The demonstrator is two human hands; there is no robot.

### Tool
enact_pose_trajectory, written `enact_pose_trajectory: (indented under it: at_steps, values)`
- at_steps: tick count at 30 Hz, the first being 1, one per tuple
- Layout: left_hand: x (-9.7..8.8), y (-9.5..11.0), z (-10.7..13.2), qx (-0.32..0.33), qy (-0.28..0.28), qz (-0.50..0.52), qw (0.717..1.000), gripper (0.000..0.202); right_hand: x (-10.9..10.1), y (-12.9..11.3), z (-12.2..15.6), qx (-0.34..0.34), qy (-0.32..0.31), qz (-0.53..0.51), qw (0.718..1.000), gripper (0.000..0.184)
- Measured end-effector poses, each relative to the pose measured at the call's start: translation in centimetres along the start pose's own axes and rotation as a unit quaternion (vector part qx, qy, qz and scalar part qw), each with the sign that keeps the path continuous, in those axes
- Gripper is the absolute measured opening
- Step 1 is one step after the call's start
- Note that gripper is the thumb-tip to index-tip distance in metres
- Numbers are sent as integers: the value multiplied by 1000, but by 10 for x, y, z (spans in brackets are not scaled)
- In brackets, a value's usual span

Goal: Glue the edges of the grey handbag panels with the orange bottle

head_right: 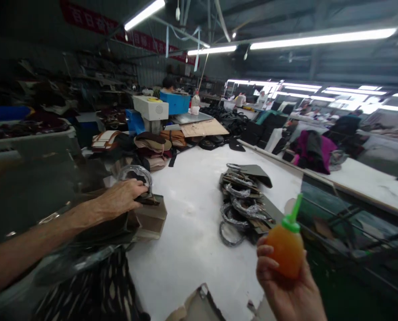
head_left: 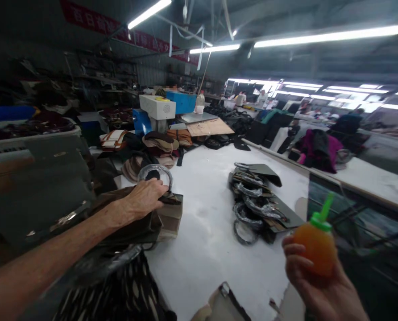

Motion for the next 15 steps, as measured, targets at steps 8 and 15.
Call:
enact_pose_trajectory:
  at_steps: [8, 15]
  values:
    - [-35, 54, -32, 119, 119, -108, 980, 24, 2, 33, 11, 69, 22, -59, 996, 31]
    - [60, 155, 37, 288, 220, -280, 889, 39, 11, 77, 5, 111, -89, -20, 990, 32]
Point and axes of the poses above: each hand's wrist, its own z-axis away from the middle knuckle, its own x-axis out of the palm, y = z × x, the point moved 10 cm from there along -z, towards the middle knuckle, and after that the axes turned 8 degrees about -x, right-handed, at the moved point
